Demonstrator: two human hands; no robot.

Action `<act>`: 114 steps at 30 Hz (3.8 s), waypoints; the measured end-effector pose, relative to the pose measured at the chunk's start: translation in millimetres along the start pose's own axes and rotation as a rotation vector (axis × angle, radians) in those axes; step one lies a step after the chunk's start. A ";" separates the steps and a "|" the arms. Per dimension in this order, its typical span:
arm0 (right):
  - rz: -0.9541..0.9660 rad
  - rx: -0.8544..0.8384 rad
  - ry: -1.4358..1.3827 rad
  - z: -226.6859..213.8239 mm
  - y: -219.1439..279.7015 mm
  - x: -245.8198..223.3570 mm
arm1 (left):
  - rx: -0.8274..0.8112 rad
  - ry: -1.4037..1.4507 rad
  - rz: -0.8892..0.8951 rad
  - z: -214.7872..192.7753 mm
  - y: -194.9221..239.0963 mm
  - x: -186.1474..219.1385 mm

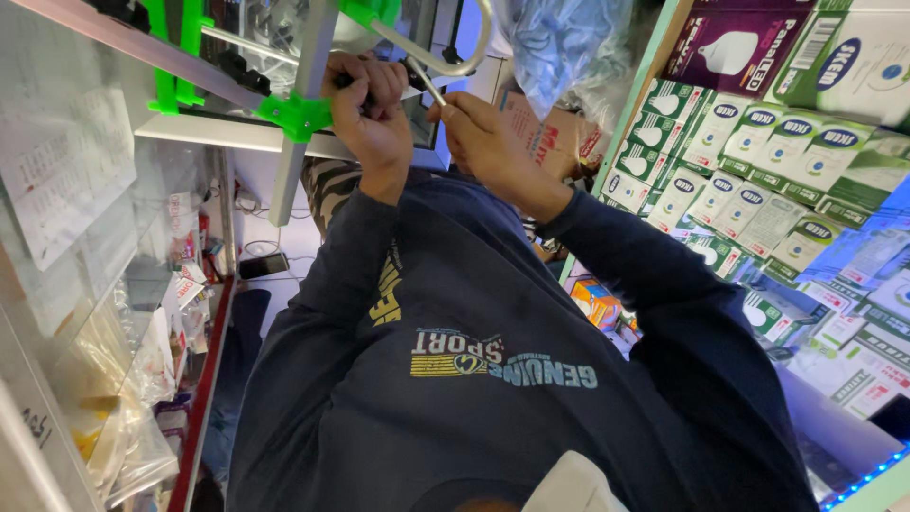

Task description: The person assembles a television antenna by sliding aluminum elements through a plastic mount and securing the main boom sections together.

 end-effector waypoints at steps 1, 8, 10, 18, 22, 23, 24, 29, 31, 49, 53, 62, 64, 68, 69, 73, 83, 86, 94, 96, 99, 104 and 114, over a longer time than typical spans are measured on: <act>-0.023 0.004 0.005 -0.4 1.5 2.9 | 0.009 -0.006 0.000 1.8 -0.1 -0.8; -0.227 -0.007 -0.063 0.9 -8.9 33.2 | -0.008 -0.054 -0.007 8.7 -5.0 -0.1; -0.288 0.001 0.013 4.5 -8.5 33.5 | -0.012 -0.059 -0.011 10.2 -6.4 0.5; -0.303 0.209 1.124 -10.2 38.2 -52.2 | -0.008 -0.094 -0.017 9.9 -6.2 2.7; -0.121 0.193 1.373 -7.6 43.9 -76.5 | -0.013 -0.083 -0.024 4.4 -4.4 0.8; -0.134 0.206 1.371 -5.0 44.1 -79.7 | -0.023 -0.079 -0.022 3.6 -4.6 0.2; -0.147 0.220 1.370 -2.3 44.1 -82.0 | -0.032 -0.075 -0.020 2.9 -4.9 0.5; -0.218 0.207 1.431 7.9 42.6 -84.7 | -0.030 -0.059 -0.034 0.3 -4.0 4.5; -0.229 0.186 1.478 9.9 41.1 -86.1 | -0.027 -0.061 -0.036 -0.2 -4.0 5.0; -0.012 -0.053 1.652 11.6 11.0 -95.3 | -0.026 -0.014 -0.026 -1.7 -1.8 5.0; -0.018 -0.001 1.202 2.0 7.2 -62.5 | 0.002 -0.012 -0.012 -1.9 -1.6 6.4; -0.122 0.163 0.627 13.0 5.6 -11.9 | 0.058 -0.049 -0.033 1.7 -1.0 6.5; -0.158 0.203 0.586 15.6 2.7 -4.7 | 0.053 -0.055 -0.038 3.9 -2.9 5.4; -0.142 0.197 0.406 16.2 1.5 20.6 | 0.003 -0.064 -0.071 5.0 -2.8 4.3; -0.204 0.203 0.374 16.3 -0.7 26.8 | -0.018 -0.068 -0.076 4.9 -3.6 3.8; -0.367 0.544 0.229 -22.3 -7.4 33.6 | 0.004 -0.058 -0.101 6.8 -5.8 2.8; -0.307 0.341 0.031 -78.8 -15.7 19.7 | -0.031 -0.073 -0.123 53.8 -18.0 13.4; -0.382 0.133 -0.111 -67.7 -8.6 14.9 | -0.027 -0.074 -0.137 71.4 -18.8 18.1; -0.647 -0.019 -0.088 -57.2 18.6 -18.2 | -0.139 -0.084 -0.132 147.0 -25.8 36.2; -0.680 -0.052 -0.084 -56.3 27.7 -27.7 | -0.189 -0.079 -0.132 167.2 -27.7 38.6; -0.658 -0.091 0.018 -53.1 44.5 -39.6 | -0.216 -0.099 -0.123 183.3 -28.6 46.3; -0.567 0.063 0.177 -61.4 53.4 -62.8 | -0.137 -0.124 -0.162 163.7 -19.2 52.3; -0.605 0.017 1.361 -38.4 53.9 -121.6 | -0.041 -0.203 -0.148 75.8 -4.1 47.1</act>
Point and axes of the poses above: each hand's wrist, its own y-axis away from the middle knuckle, its own z-axis out of the palm, x = y × z, the point moved 2 cm from there along -y, towards the middle knuckle, and after that the axes turned 15 degrees about -x, right-handed, at the moved point
